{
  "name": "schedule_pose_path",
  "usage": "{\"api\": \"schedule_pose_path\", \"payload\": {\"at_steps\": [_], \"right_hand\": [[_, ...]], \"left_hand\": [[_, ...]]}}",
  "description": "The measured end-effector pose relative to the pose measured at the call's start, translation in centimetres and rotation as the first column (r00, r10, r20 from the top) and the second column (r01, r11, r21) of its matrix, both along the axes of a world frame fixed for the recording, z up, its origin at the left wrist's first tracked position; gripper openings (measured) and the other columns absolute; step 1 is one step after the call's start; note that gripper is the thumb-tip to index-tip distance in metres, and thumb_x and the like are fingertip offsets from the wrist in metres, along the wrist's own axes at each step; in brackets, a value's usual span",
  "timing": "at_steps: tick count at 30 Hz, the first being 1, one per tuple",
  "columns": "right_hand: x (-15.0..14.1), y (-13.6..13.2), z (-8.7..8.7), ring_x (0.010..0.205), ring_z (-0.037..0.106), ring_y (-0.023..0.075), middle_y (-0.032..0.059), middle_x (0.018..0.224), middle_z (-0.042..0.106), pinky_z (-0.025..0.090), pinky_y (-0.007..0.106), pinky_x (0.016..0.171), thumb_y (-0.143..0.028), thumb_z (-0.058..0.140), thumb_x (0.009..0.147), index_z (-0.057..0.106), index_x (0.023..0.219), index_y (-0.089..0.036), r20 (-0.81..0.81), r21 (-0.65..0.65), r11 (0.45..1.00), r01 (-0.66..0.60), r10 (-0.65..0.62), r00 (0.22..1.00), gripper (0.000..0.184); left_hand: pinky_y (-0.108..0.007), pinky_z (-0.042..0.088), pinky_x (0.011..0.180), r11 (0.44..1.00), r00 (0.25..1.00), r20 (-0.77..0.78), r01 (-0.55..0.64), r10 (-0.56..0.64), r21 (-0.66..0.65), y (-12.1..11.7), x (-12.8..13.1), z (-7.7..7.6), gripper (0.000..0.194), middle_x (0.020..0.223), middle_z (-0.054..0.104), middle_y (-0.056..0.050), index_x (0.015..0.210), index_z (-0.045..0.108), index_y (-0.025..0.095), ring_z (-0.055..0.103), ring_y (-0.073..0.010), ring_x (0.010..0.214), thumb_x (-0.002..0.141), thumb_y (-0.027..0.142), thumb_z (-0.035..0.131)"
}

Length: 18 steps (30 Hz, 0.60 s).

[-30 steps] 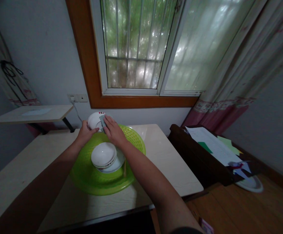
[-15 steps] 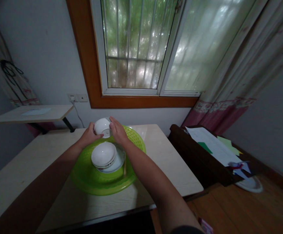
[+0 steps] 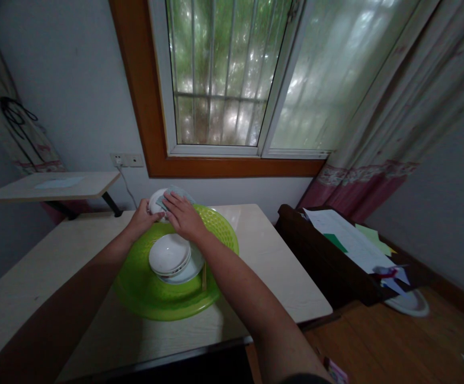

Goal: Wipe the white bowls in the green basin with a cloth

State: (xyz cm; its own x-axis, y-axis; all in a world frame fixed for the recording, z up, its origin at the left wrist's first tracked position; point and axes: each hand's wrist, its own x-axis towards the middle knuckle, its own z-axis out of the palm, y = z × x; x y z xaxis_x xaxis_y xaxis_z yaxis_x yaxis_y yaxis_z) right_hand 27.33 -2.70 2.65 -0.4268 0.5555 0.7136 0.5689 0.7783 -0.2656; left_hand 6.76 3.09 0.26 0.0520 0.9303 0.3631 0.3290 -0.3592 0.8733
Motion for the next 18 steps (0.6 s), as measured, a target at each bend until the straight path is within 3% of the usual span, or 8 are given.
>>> {"api": "schedule_pose_path", "payload": {"at_steps": [5, 10, 14, 18], "right_hand": [[0.6, 0.8, -0.6, 0.153, 0.039, 0.0194, 0.0071, 0.163, 0.047, 0.029, 0.045, 0.129, -0.040, 0.035, 0.110, 0.049, 0.157, -0.026, -0.181, -0.060, 0.998, 0.016, -0.027, 0.983, 0.051], [1.3, 2.1, -1.8, 0.143, 0.052, 0.0232, 0.0115, 0.153, 0.058, 0.036, 0.045, 0.124, -0.055, 0.036, 0.107, 0.056, 0.151, -0.022, -0.394, -0.235, 0.972, 0.026, -0.119, 0.911, 0.058], [1.4, 2.5, -2.4, 0.140, 0.055, 0.0280, 0.0147, 0.152, 0.058, 0.038, 0.047, 0.121, -0.061, 0.061, 0.095, 0.053, 0.152, -0.019, -0.427, -0.347, 0.938, -0.015, -0.144, 0.893, 0.071], [1.2, 2.7, -2.7, 0.138, 0.055, 0.0306, 0.0150, 0.152, 0.057, 0.039, 0.049, 0.120, -0.054, 0.082, 0.079, 0.051, 0.153, -0.021, -0.419, -0.392, 0.920, -0.016, -0.163, 0.893, 0.087]], "left_hand": [[-0.036, 0.051, 0.078, 0.999, 0.999, -0.025, 0.019, -0.020, -0.048, -0.3, -0.1, 0.4, 0.057, 0.097, 0.061, -0.001, 0.105, 0.047, 0.023, 0.062, -0.0223, 0.088, 0.064, 0.048, 0.078], [-0.036, 0.051, 0.078, 0.999, 0.997, -0.069, 0.031, -0.032, -0.013, -1.1, -0.1, 0.9, 0.055, 0.097, 0.060, -0.001, 0.105, 0.047, 0.023, 0.061, -0.0227, 0.089, 0.066, 0.047, 0.076], [-0.036, 0.051, 0.078, 0.998, 0.995, -0.075, 0.058, -0.060, -0.019, -1.3, -0.1, 0.9, 0.056, 0.095, 0.059, -0.001, 0.106, 0.046, 0.023, 0.061, -0.0230, 0.088, 0.067, 0.050, 0.075], [-0.039, 0.052, 0.084, 0.997, 0.995, -0.059, 0.081, -0.082, -0.014, -1.2, -0.2, 0.7, 0.056, 0.100, 0.060, -0.002, 0.109, 0.046, 0.023, 0.062, -0.0246, 0.094, 0.069, 0.051, 0.074]]}}
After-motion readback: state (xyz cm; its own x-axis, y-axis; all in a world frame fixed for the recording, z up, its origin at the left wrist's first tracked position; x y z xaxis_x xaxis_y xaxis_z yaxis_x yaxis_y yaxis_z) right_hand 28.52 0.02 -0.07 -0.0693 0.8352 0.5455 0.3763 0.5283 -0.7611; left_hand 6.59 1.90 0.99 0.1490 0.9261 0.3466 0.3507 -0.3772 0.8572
